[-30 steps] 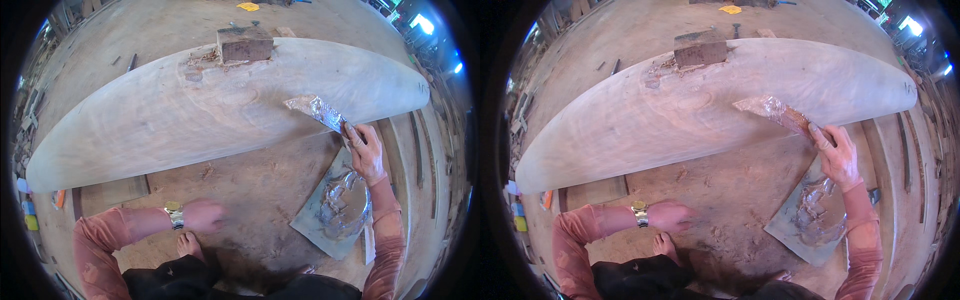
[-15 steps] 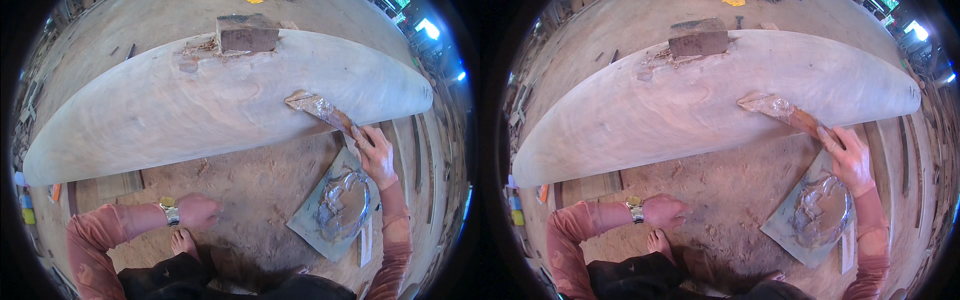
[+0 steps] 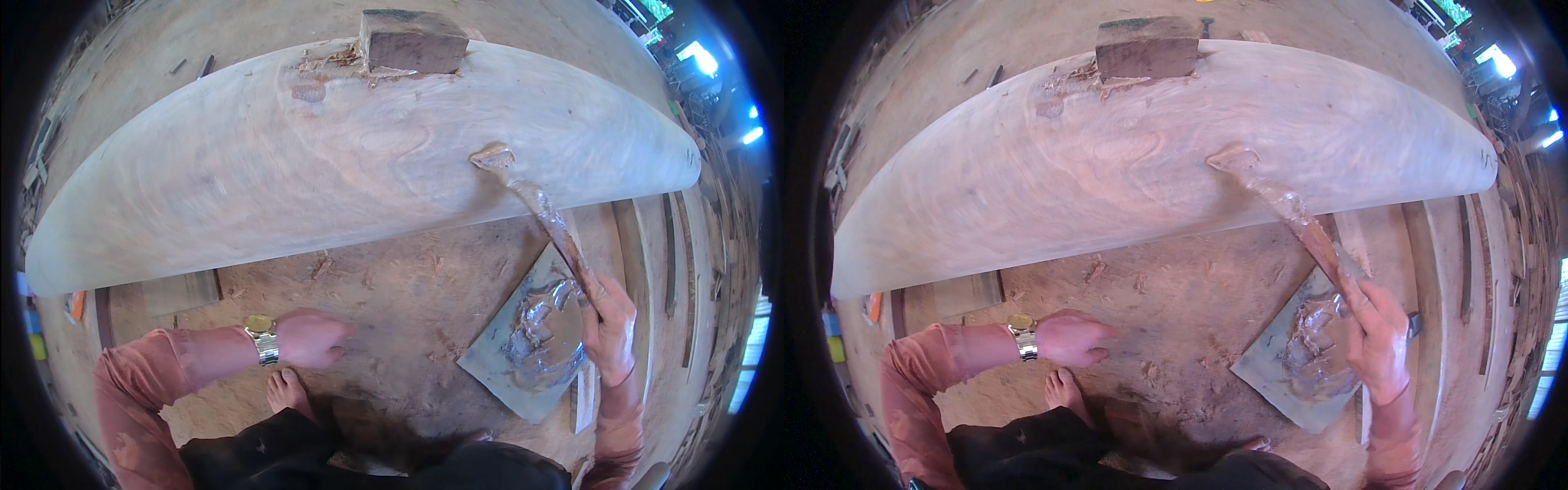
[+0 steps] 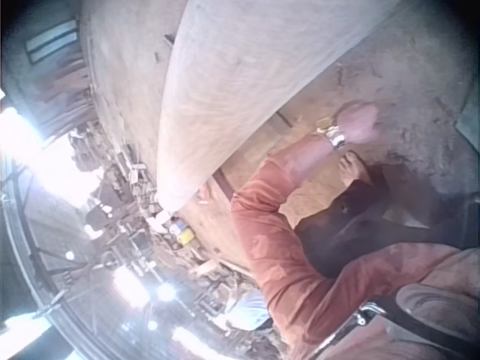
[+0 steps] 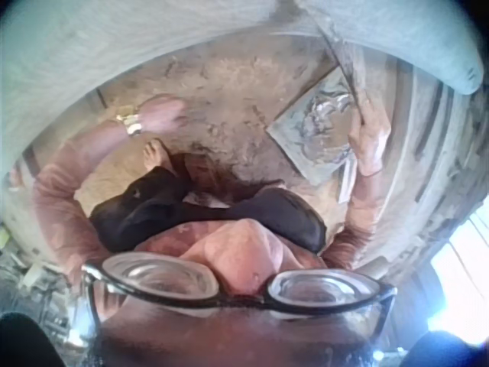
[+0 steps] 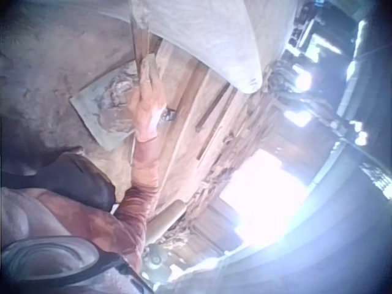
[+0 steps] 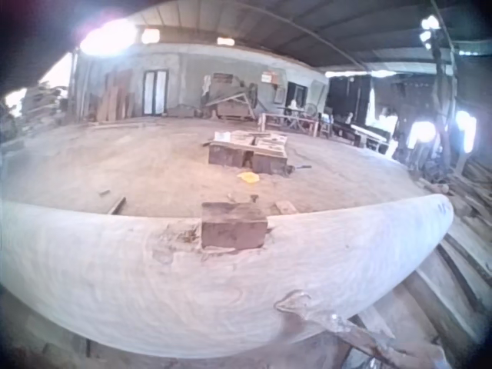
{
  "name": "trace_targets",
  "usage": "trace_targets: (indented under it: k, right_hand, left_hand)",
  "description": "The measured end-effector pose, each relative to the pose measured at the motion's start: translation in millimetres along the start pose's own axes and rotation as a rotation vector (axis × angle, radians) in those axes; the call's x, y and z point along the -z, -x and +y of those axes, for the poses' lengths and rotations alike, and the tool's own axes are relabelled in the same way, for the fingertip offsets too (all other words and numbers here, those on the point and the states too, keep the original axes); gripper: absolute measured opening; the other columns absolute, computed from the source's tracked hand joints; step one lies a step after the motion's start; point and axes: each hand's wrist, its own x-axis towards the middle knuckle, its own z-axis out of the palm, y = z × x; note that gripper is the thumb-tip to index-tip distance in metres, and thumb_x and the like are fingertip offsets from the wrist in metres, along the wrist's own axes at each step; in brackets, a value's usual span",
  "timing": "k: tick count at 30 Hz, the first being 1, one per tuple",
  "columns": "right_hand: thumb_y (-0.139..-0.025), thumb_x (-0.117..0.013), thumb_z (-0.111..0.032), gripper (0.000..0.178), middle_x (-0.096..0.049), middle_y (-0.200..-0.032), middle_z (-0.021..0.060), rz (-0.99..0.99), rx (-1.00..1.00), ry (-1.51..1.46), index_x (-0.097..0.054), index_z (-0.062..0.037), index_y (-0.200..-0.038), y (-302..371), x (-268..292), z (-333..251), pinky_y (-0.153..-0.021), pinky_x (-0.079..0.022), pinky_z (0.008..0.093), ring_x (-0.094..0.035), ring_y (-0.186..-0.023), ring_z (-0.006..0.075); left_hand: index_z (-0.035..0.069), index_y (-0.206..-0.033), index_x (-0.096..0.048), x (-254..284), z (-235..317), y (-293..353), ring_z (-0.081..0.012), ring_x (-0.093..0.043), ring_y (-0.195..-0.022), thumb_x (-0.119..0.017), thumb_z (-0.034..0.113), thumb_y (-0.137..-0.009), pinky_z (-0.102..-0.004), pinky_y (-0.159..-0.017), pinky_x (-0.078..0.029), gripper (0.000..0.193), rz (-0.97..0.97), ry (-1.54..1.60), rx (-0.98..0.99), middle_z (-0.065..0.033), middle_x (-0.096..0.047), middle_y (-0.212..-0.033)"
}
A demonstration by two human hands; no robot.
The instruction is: The person hammers a wooden block into a hole in a large curved wooden piece, then applies a paste-like substance to the area using a small stick. They continue to apply the substance to other areas of the wood.
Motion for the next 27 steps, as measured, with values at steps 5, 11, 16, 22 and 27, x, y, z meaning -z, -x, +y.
trace_targets:
  k: [5,11,16,22,27]
  right_hand:
    - [-0.088,-0.058,0.006,0.050,-0.069,-0.095,0.0191,0.021,-0.270,-0.194,-0.064,-0.0004,-0.138,-1,-12,-34,-0.079,-0.054,0.0394,-0.068,-0.085,0.0338]
    - [-0.091,-0.058,0.005,0.053,-0.069,-0.091,0.0173,-0.092,-0.337,-0.218,-0.059,0.0000,-0.143,-13,-12,-78,-0.078,-0.054,0.0363,-0.068,-0.082,0.0291]
    - [-0.085,-0.060,0.011,0.059,-0.067,-0.087,0.0168,-0.103,-0.321,-0.302,-0.059,0.0014,-0.144,-14,-14,-88,-0.074,-0.055,0.0364,-0.068,-0.077,0.0293]
    - [-0.087,-0.063,0.010,0.057,-0.064,-0.083,0.0171,-0.109,-0.254,-0.261,-0.059,0.0008,-0.143,-13,-23,-94,-0.068,-0.054,0.0384,-0.067,-0.071,0.0319]
    - [-0.095,-0.061,-0.001,0.049,-0.070,-0.087,0.0151,-0.217,-0.256,-0.431,-0.059,0.0003,-0.144,-8,-9,-82,-0.070,-0.055,0.0330,-0.066,-0.072,0.0229]
  left_hand:
    - [0.007,-0.129,-0.064,-5,-6,1,-0.0420,-0.068,-0.107,-0.063,0.030,-0.094,-0.0516,-0.094,-0.054,0.042,-0.015,-0.030,0.043,-0.0235,-0.072,-0.108]
    - [0.005,-0.107,-0.066,-9,-15,-1,-0.0434,-0.069,-0.092,-0.062,0.026,-0.089,-0.0554,-0.082,-0.055,0.028,0.044,-0.018,-0.005,-0.0219,-0.071,-0.094]
    - [0.010,-0.126,-0.066,-7,-19,-2,-0.0416,-0.069,-0.097,-0.064,0.033,-0.094,-0.0521,-0.087,-0.055,0.039,-0.033,-0.054,0.029,-0.0206,-0.072,-0.100]
    - [0.011,-0.123,-0.066,-11,-18,-7,-0.0412,-0.069,-0.097,-0.064,0.031,-0.094,-0.0519,-0.087,-0.055,0.036,-0.037,-0.060,0.020,-0.0204,-0.072,-0.099]
    - [0.010,-0.123,-0.065,-10,-10,-9,-0.0419,-0.069,-0.097,-0.064,0.030,-0.093,-0.0528,-0.087,-0.054,0.036,0.054,-0.053,-0.049,-0.0211,-0.071,-0.096]
